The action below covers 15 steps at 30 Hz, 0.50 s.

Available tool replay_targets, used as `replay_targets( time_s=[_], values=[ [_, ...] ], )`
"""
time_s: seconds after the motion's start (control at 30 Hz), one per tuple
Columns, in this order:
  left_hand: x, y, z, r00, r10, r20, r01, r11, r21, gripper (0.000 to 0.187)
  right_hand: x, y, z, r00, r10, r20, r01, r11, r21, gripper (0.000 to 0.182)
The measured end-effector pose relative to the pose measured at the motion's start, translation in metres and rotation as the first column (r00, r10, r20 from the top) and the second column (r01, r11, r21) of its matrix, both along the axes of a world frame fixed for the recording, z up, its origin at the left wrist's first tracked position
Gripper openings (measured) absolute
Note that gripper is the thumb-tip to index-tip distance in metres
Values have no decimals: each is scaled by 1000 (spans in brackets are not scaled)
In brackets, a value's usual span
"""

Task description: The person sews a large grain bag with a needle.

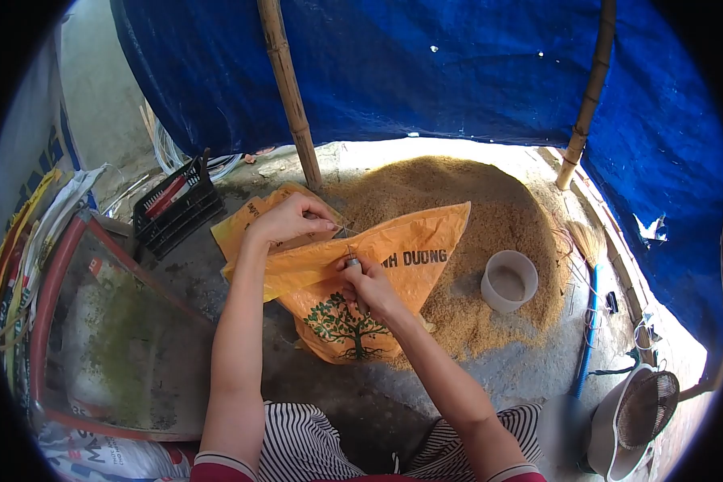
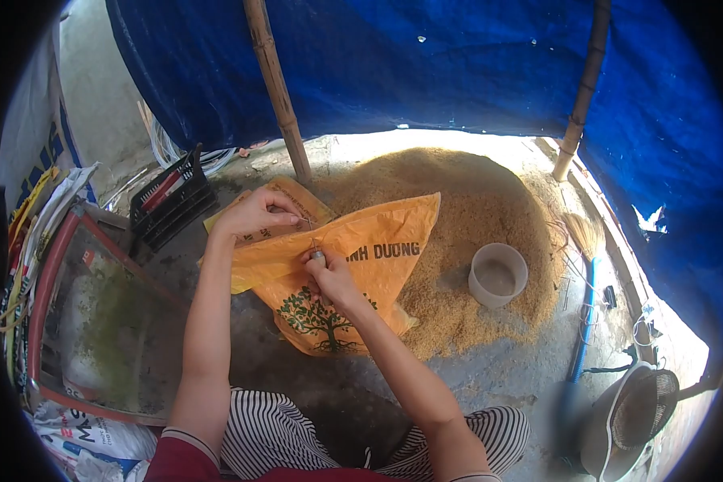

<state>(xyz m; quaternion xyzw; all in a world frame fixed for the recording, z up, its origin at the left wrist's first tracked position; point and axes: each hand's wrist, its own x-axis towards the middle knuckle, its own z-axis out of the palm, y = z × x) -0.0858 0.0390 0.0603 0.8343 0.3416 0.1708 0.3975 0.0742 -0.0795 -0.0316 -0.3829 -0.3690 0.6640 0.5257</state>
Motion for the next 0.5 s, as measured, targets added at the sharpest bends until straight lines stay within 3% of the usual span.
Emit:
replay_targets(
  time_s=[0.13, 0.23, 0.33, 0.5],
  values=[
    [5, -17, 20, 994, 78, -71, -66, 985, 159, 19, -2, -4, 11, 1000, -18, 7, 19, 995, -96, 10],
    [4, -11, 11, 995, 101, -21, -97, 983, 158, 19, -4, -6, 12, 997, -30, -71, 25, 997, -74, 16],
    [5, -10, 7, 991, 137, 7, -136, 979, 152, 19, -5, -1, 2, 996, -81, -33, 82, 996, 33, 20],
    [4, -5, 3, 984, 176, 35, -179, 975, 132, 18, 0, 1, -1, 995, -101, 3, 101, 994, 28, 27]
  ],
)
